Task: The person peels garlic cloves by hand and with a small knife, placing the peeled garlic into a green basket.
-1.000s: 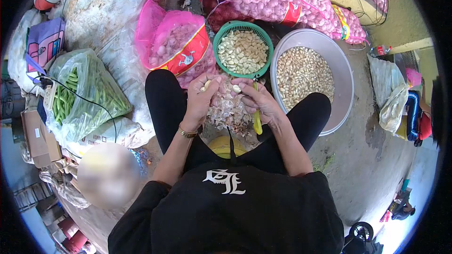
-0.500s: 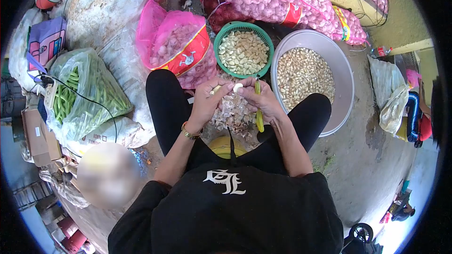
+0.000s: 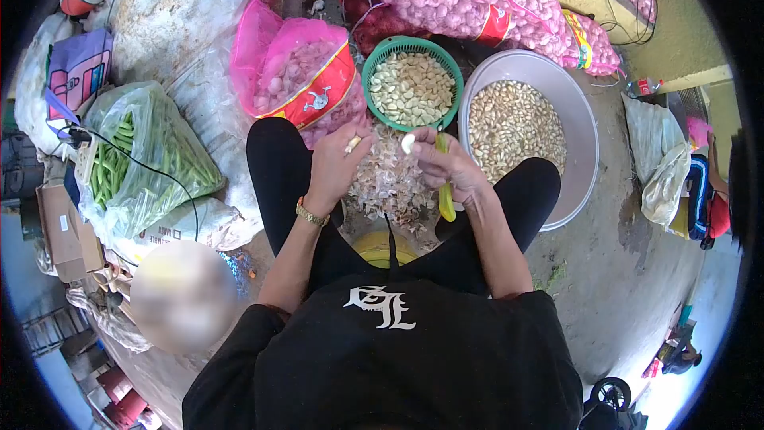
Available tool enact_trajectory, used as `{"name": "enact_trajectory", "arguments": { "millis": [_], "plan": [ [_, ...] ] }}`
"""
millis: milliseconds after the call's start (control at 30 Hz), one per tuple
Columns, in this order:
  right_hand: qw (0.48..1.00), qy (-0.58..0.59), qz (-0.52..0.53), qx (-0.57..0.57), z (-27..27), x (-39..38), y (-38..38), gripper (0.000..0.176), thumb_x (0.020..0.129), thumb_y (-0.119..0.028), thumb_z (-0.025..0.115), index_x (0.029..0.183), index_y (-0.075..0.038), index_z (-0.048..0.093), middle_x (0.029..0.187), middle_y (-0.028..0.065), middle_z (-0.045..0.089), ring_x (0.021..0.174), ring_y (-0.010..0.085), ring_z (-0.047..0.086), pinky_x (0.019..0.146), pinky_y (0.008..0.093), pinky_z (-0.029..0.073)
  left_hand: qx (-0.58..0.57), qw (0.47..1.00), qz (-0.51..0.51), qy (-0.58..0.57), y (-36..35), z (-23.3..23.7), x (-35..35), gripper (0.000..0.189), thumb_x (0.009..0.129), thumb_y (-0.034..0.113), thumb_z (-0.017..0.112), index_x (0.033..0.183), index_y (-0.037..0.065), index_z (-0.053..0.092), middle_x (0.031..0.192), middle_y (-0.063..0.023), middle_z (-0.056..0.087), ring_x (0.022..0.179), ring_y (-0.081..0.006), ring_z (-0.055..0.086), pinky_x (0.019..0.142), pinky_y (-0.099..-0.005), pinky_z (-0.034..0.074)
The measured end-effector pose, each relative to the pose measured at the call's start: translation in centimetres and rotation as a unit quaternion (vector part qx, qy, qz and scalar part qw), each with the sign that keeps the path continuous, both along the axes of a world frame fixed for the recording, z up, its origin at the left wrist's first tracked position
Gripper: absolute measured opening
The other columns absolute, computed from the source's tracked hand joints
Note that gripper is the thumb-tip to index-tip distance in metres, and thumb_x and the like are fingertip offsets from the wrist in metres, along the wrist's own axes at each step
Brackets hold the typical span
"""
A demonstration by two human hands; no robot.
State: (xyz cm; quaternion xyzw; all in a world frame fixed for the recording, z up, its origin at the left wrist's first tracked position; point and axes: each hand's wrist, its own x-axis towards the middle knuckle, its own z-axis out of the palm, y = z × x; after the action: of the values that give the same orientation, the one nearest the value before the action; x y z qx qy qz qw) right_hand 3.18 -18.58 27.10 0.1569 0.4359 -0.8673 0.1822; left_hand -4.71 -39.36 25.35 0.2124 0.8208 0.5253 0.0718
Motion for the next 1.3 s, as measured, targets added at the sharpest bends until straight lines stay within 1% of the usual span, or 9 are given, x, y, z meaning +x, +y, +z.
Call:
{"name": "enact_trajectory", "arguments": {
  "millis": [233,300,367,467,700,767,900,967,1300],
  "plan": [
    [0.953,-0.040,-0.151,0.258,-1.6,-2.8,-0.2,0.049,0.090,-0.031,0.067,0.127,-0.001,0.053,0.092,0.0039,0.062,0.053,0.0023,0.041,0.044,0.0189,0.037,-0.012,0.997,-0.031,-0.070,0.1,-0.2,-0.2,0.020,0.085,0.021,0.069,0.082,0.001,0.066,0.068,-0.0016,0.061,0.061,-0.0087,0.054,0.058,-0.0258,0.042],
    [0.942,0.053,-0.020,0.330,-1.0,-1.6,-0.6,0.046,0.085,-0.029,0.072,0.118,0.000,0.060,0.096,0.0050,0.064,0.064,0.0050,0.052,0.047,0.0211,0.040,0.036,0.995,-0.040,-0.090,0.0,-0.4,-0.2,0.024,0.085,0.026,0.069,0.081,0.002,0.066,0.065,-0.0025,0.060,0.055,-0.0101,0.054,0.053,-0.0262,0.041],
    [0.948,0.074,-0.012,0.309,-1.0,-1.1,-1.9,0.033,0.084,-0.020,0.073,0.110,-0.002,0.065,0.095,0.0034,0.065,0.073,0.0065,0.056,0.057,0.0222,0.045,0.107,0.938,-0.039,-0.327,-0.1,-0.1,-0.1,0.024,0.090,0.028,0.066,0.083,0.004,0.067,0.063,0.0026,0.057,0.049,-0.0025,0.047,0.046,-0.0188,0.034],
    [0.935,0.155,-0.046,0.315,-1.1,-1.1,-3.1,0.013,0.082,-0.009,0.074,0.091,-0.002,0.067,0.086,0.0035,0.067,0.080,0.0105,0.059,0.079,0.0263,0.046,0.114,0.915,-0.053,-0.382,-0.1,0.1,0.1,0.028,0.095,0.031,0.061,0.085,0.006,0.066,0.060,0.0038,0.053,0.042,-0.0014,0.040,0.039,-0.0169,0.029],
    [0.891,0.213,-0.080,0.393,-4.3,-0.3,-1.7,0.019,0.084,-0.015,0.073,0.093,0.000,0.067,0.071,0.0041,0.064,0.064,0.0077,0.054,0.062,0.0253,0.045,0.224,0.870,-0.017,-0.438,-0.8,0.1,-0.8,0.040,0.100,0.039,0.049,0.107,0.001,0.060,0.068,-0.0005,0.057,0.048,-0.0037,0.046,0.040,-0.0163,0.032],
    [0.729,0.226,0.092,0.640,-6.6,0.5,-0.5,0.025,0.080,-0.017,0.076,0.093,0.002,0.066,0.069,0.0097,0.062,0.065,0.0092,0.055,0.063,0.0276,0.046,0.330,0.796,-0.014,-0.508,-1.3,-1.0,-1.5,0.041,0.100,0.035,0.048,0.117,-0.003,0.054,0.079,-0.0063,0.060,0.054,-0.0057,0.050,0.041,-0.0151,0.037],
    [0.776,0.195,0.082,0.594,-6.2,0.5,-1.0,0.034,0.076,-0.027,0.078,0.092,-0.001,0.067,0.083,0.0203,0.066,0.075,0.0346,0.063,0.070,0.0366,0.050,0.335,0.767,-0.034,-0.547,-0.8,0.4,-1.5,0.041,0.101,0.032,0.048,0.120,-0.004,0.052,0.089,-0.0109,0.061,0.060,-0.0073,0.052,0.043,-0.0143,0.041],
    [0.821,0.178,0.027,0.542,-3.2,0.1,-1.3,0.025,0.080,-0.016,0.075,0.093,0.002,0.064,0.069,0.0085,0.060,0.065,0.0093,0.052,0.064,0.0278,0.046,0.352,0.744,-0.031,-0.567,-0.2,1.2,-1.3,0.039,0.101,0.029,0.048,0.122,-0.004,0.050,0.098,-0.0132,0.060,0.065,-0.0069,0.053,0.044,-0.0138,0.042],
    [0.906,0.220,-0.119,0.341,-2.0,-1.2,-4.2,0.017,0.085,-0.011,0.070,0.096,0.002,0.067,0.086,0.0040,0.069,0.079,0.0090,0.058,0.075,0.0267,0.047,0.374,0.736,-0.021,-0.564,1.2,-1.0,0.1,0.034,0.101,0.034,0.046,0.114,0.002,0.051,0.075,0.0002,0.055,0.051,-0.0042,0.049,0.041,-0.0153,0.041]
  ]
}}
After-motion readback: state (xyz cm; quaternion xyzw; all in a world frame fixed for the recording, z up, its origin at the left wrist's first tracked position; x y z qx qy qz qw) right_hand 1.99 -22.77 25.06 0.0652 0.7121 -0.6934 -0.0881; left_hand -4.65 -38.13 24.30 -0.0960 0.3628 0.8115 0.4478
